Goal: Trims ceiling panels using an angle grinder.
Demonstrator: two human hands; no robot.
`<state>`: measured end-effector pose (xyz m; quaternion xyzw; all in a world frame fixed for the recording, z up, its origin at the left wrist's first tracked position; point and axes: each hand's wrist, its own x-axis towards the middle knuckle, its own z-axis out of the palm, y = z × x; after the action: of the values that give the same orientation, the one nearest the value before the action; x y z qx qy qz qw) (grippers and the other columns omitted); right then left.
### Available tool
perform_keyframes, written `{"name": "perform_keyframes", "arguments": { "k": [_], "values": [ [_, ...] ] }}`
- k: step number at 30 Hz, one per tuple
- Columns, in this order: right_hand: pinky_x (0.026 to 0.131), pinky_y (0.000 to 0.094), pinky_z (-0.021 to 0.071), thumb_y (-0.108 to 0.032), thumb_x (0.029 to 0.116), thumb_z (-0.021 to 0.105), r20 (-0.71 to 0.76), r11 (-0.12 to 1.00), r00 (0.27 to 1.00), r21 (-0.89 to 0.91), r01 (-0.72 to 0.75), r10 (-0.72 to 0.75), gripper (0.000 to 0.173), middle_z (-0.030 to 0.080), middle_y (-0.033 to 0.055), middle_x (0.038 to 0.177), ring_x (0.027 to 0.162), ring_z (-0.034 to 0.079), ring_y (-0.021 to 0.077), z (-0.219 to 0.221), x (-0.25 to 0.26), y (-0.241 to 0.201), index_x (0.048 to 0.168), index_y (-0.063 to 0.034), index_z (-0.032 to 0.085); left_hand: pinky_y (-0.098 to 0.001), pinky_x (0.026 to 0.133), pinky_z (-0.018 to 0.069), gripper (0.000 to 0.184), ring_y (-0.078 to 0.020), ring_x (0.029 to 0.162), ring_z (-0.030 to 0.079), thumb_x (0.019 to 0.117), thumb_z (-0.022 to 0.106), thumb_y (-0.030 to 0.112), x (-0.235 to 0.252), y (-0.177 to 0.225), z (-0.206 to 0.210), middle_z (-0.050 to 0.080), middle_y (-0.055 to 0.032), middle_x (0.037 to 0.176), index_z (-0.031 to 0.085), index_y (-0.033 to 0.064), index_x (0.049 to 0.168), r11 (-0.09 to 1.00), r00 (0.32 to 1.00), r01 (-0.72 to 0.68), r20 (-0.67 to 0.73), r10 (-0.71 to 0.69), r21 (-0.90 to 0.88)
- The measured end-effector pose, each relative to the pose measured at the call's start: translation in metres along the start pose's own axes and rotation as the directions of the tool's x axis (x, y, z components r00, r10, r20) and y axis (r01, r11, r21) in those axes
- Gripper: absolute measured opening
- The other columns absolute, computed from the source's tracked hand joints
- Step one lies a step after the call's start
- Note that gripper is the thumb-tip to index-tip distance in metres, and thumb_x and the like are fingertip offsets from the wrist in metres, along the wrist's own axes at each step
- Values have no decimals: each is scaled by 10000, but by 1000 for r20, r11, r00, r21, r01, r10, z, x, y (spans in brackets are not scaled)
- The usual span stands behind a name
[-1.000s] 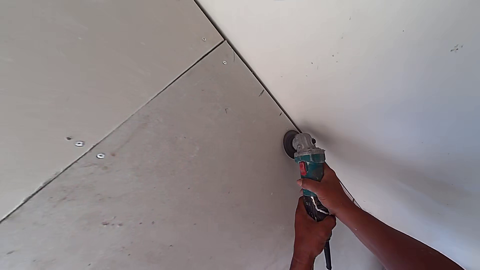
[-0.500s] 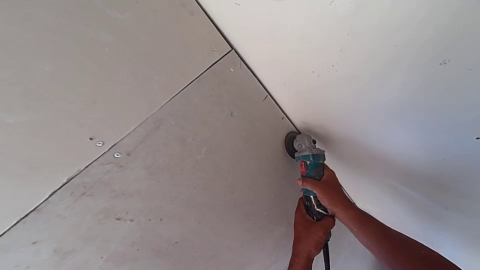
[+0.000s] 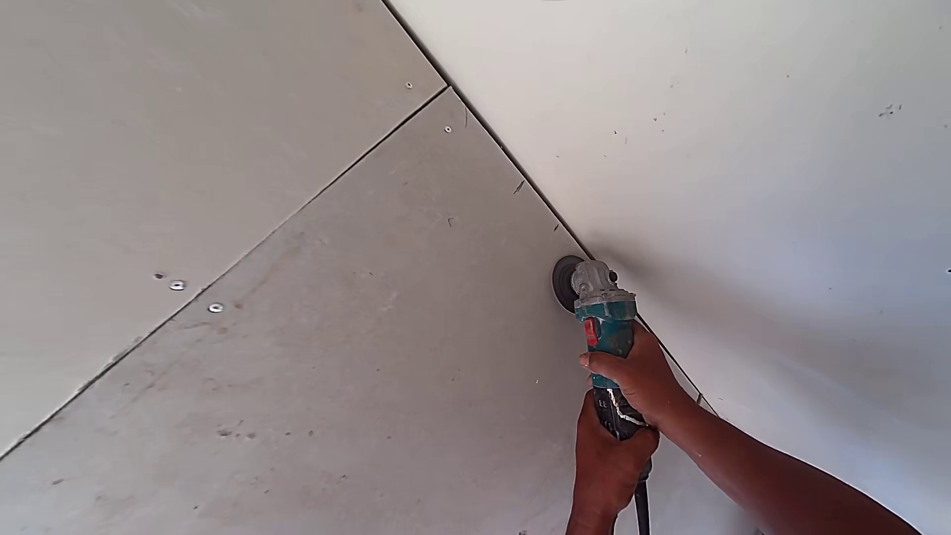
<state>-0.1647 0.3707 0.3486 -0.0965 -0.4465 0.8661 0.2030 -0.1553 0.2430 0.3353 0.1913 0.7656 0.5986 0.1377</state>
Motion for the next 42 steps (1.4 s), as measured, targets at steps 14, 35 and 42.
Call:
{"name": "perform_keyframes", "arguments": {
  "k": [14,35,42],
  "values": [
    [694,378,662,-171,728,861,-6,1000,1000,12,-2,2,651,693,141,1020,808,739,237,-1,1,-3,1265,-19,524,-349,708,625,648,-215,816,726,640,822,17,0,4,3,711,-155,941,533,-43,1216,1000,1000,11,2,-11,-17],
    [692,389,666,-164,731,861,-32,1000,999,-1,-17,17,646,693,143,1025,820,741,246,-7,2,4,1264,-18,527,-344,680,619,642,-213,791,721,644,825,22,0,-1,7,707,-155,931,535,-36,1214,999,999,43,14,-43,-30],
    [694,370,664,-193,720,866,3,999,1000,-47,-6,6,667,698,125,1018,802,742,224,-2,3,-7,1268,-37,520,-352,677,619,641,-221,790,721,639,821,22,2,2,6,706,-164,926,531,-47,1207,998,1000,7,0,-6,-56]
  ]
}}
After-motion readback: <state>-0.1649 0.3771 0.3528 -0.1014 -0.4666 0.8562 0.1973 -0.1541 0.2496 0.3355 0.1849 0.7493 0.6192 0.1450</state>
